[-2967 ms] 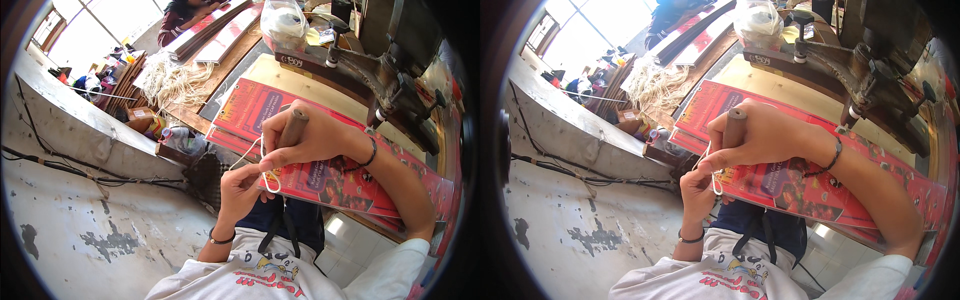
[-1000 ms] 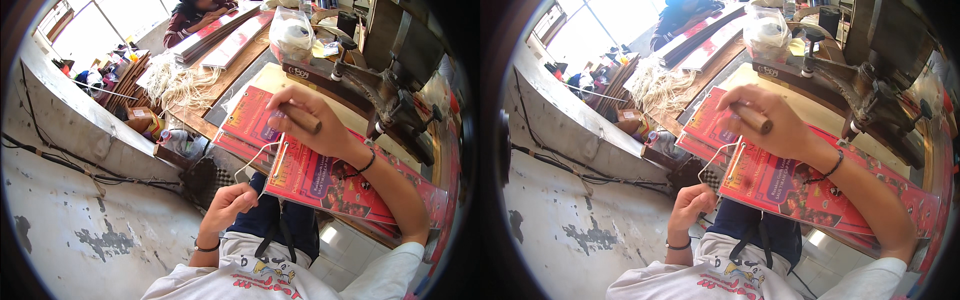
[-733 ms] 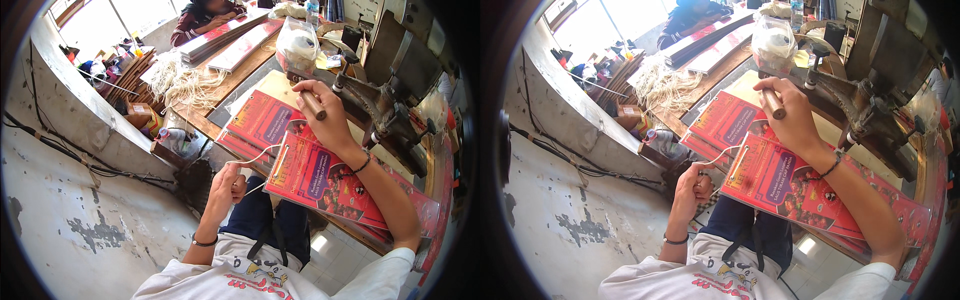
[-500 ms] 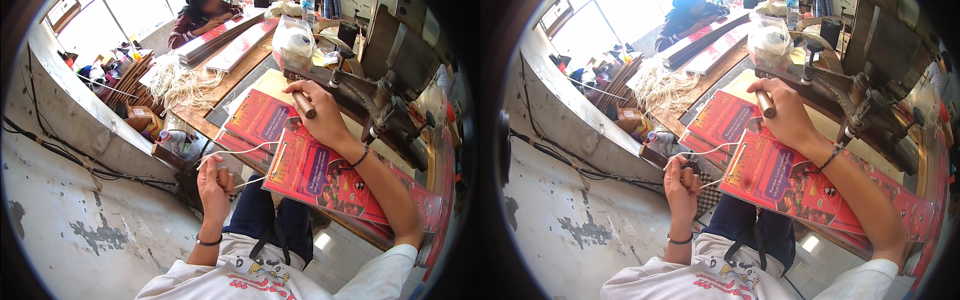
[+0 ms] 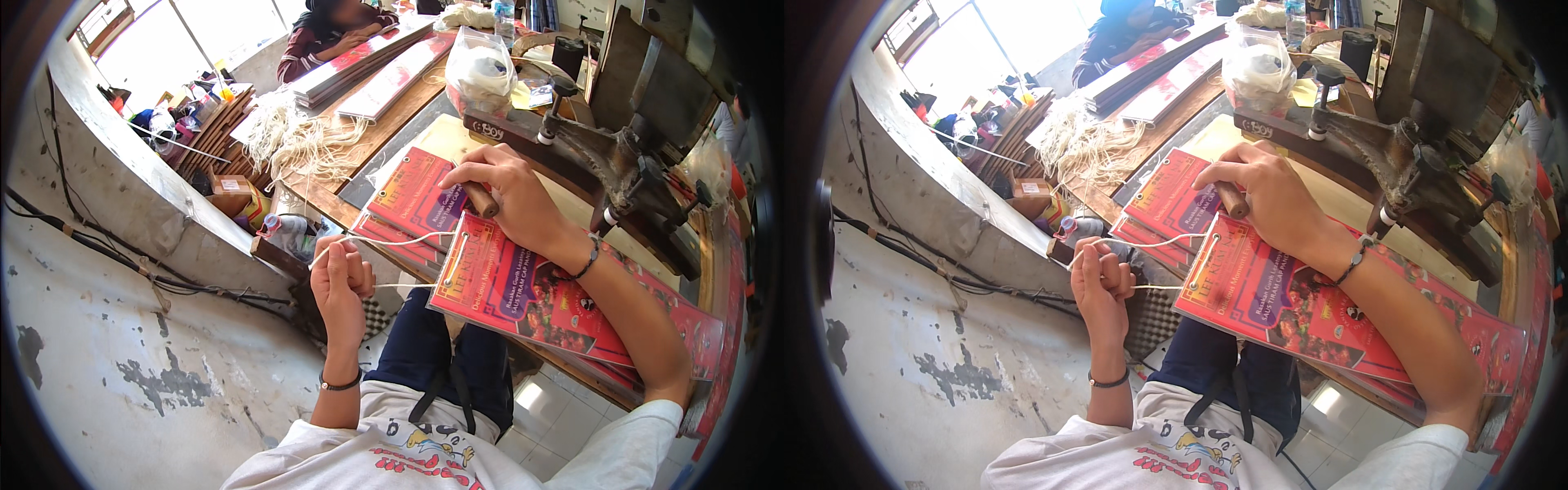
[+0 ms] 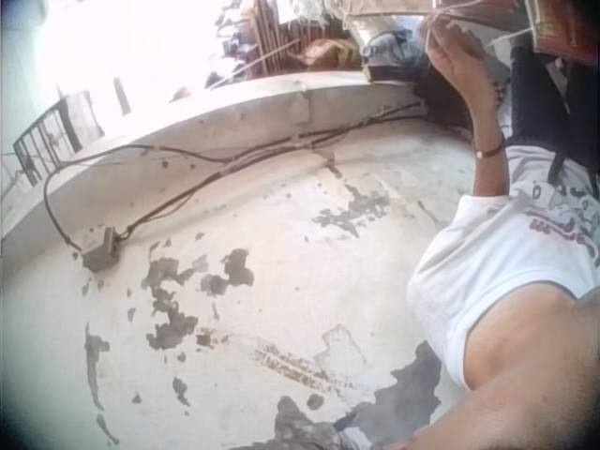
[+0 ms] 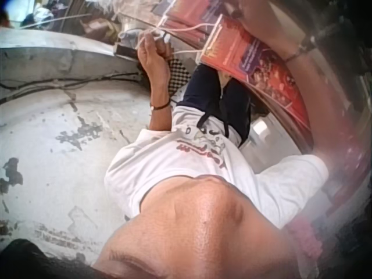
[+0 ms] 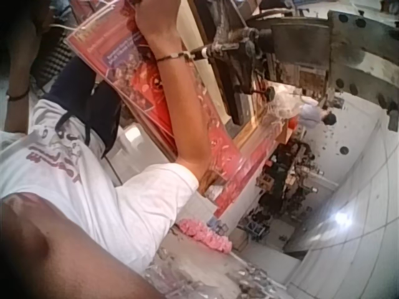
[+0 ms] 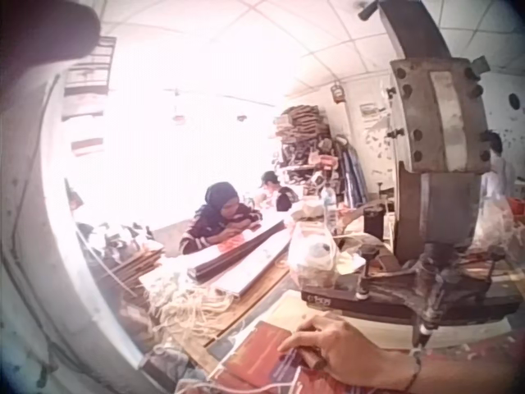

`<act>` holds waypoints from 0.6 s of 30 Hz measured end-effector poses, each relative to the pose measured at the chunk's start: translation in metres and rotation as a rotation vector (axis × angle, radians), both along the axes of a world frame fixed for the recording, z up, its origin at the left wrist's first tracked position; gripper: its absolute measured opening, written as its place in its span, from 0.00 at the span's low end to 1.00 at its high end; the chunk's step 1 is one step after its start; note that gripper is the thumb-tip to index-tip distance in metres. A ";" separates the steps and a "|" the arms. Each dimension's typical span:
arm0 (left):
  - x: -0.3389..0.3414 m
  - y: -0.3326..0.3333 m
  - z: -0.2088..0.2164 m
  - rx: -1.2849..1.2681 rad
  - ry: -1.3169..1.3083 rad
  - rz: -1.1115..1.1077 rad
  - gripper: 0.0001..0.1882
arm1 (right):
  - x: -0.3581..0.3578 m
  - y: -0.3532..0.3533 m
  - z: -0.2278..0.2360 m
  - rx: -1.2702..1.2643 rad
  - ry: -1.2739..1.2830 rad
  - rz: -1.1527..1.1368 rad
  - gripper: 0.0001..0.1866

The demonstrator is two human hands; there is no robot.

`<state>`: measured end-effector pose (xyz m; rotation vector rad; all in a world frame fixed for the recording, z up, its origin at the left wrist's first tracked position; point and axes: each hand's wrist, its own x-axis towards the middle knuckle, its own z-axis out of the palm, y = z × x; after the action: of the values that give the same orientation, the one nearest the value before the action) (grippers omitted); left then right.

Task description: The person threads a white string through pre-punched holes in a red poster, ties the ends together, and repeats this process with each poster in a stack.

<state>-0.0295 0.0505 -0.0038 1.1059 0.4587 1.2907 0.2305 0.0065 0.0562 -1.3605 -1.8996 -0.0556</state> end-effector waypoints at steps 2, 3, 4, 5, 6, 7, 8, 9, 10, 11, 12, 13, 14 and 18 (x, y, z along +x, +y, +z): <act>0.000 0.001 0.001 -0.012 -0.006 0.028 0.14 | 0.000 0.000 0.000 0.011 -0.002 -0.003 0.18; 0.000 0.001 0.001 -0.019 -0.008 0.042 0.14 | -0.001 0.000 -0.001 0.022 0.007 0.004 0.19; 0.000 0.001 0.000 0.026 0.007 0.029 0.14 | -0.001 0.001 -0.001 0.033 0.015 0.011 0.19; -0.001 0.000 0.000 0.073 0.021 0.015 0.14 | -0.002 0.002 0.000 0.045 0.021 0.017 0.19; -0.002 0.001 0.000 0.121 0.034 0.001 0.13 | -0.004 0.003 0.000 0.062 0.037 0.032 0.19; -0.001 0.001 0.001 0.147 0.047 -0.016 0.12 | -0.005 0.004 0.001 0.078 0.053 0.046 0.19; 0.000 0.001 0.002 0.172 0.060 -0.030 0.12 | -0.007 0.005 0.002 0.093 0.069 0.065 0.19; 0.001 0.000 0.003 0.197 0.073 -0.044 0.11 | -0.006 0.004 0.004 0.027 0.082 0.087 0.18; 0.002 -0.002 0.004 0.178 0.069 -0.053 0.11 | -0.005 0.003 0.008 -0.038 0.094 0.110 0.18; 0.004 -0.004 0.005 0.158 0.065 -0.069 0.10 | -0.003 0.002 0.008 -0.060 0.110 0.112 0.18; 0.007 -0.005 0.006 0.139 0.060 -0.084 0.10 | -0.002 0.002 0.008 -0.082 0.125 0.115 0.18; 0.008 -0.004 0.004 0.122 0.052 -0.105 0.09 | -0.002 0.002 0.006 -0.061 0.143 0.104 0.18; 0.008 -0.003 0.001 0.107 0.045 -0.123 0.09 | -0.004 0.002 0.006 -0.038 0.163 0.098 0.18; 0.004 0.000 -0.006 0.062 0.053 -0.168 0.09 | -0.010 -0.004 0.015 -0.154 0.192 -0.003 0.16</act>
<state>-0.0259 0.0503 -0.0095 1.2069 0.3587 1.1373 0.2201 0.0029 0.0717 -1.4168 -1.7695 0.2173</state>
